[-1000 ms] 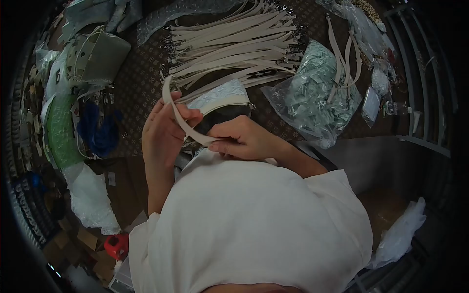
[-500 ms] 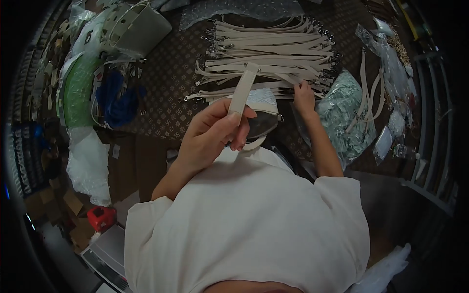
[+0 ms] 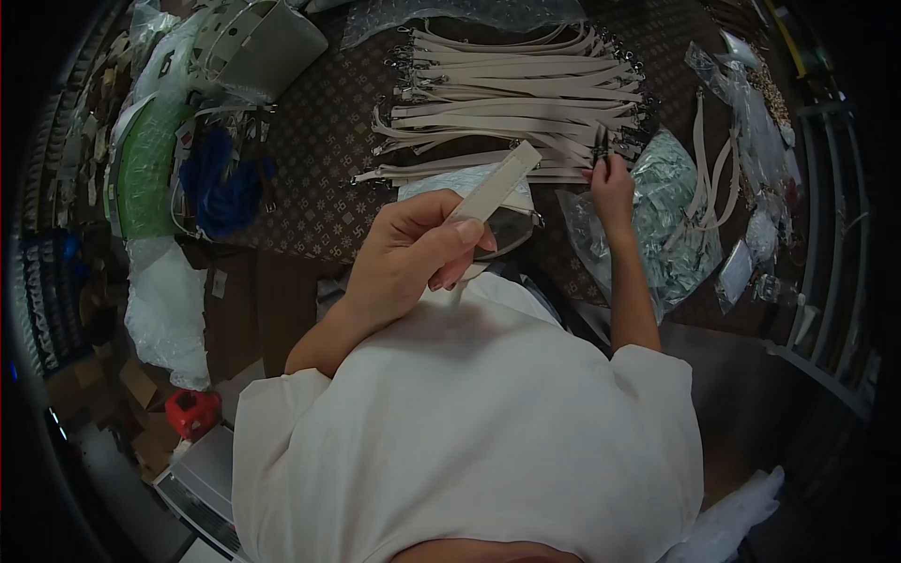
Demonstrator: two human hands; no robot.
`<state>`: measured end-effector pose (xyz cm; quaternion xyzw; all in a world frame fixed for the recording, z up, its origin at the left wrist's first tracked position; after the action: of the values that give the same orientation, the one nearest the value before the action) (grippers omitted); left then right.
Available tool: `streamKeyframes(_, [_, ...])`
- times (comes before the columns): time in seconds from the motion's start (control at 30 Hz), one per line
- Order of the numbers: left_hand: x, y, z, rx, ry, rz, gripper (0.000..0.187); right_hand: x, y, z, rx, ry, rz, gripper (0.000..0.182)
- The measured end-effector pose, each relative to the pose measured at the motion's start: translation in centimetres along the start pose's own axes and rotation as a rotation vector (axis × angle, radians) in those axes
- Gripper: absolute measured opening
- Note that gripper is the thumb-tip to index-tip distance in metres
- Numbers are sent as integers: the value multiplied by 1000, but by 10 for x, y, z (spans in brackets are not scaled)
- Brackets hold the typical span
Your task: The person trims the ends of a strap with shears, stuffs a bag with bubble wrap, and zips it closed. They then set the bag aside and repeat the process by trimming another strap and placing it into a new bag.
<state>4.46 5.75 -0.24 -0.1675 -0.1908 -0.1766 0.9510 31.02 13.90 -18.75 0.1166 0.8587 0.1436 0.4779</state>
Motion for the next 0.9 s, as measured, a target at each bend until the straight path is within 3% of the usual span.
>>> streamKeyframes(0.07, [3,3,0,-13,33,4,19,-41,-1,-25,518,777,7,14])
streamKeyframes(0.1, [6,6,-1,-21,34,-9,19,-57,-2,-37,527,771,18,14])
streamKeyframes(0.17, [13,11,0,-33,14,-29,18,-84,-6,-59,522,1120,116,22])
streamKeyframes(0.3, [30,20,-1,-33,68,-15,19,-132,-26,-108,471,1117,249,24])
streamKeyframes(0.37, [35,23,-1,-31,77,-76,22,-155,-29,-136,-60,740,229,24])
streamKeyframes(0.47, [41,25,-3,-43,101,-115,22,-174,-39,-160,-111,450,168,29])
streamKeyframes(0.9, [48,24,-3,-56,231,-118,16,-175,-55,-169,-214,273,242,37])
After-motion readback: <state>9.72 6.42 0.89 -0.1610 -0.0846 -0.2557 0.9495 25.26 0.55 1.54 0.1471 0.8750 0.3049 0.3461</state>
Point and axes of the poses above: each hand's wrist, its own y-axis towards the middle knuckle, its own x-axis out of the palm, z = x × y, the point moved 5 cm from there along y, towards the middle knuckle, and after that the axes turned 3 degrees about z, right-handed, at the moved point
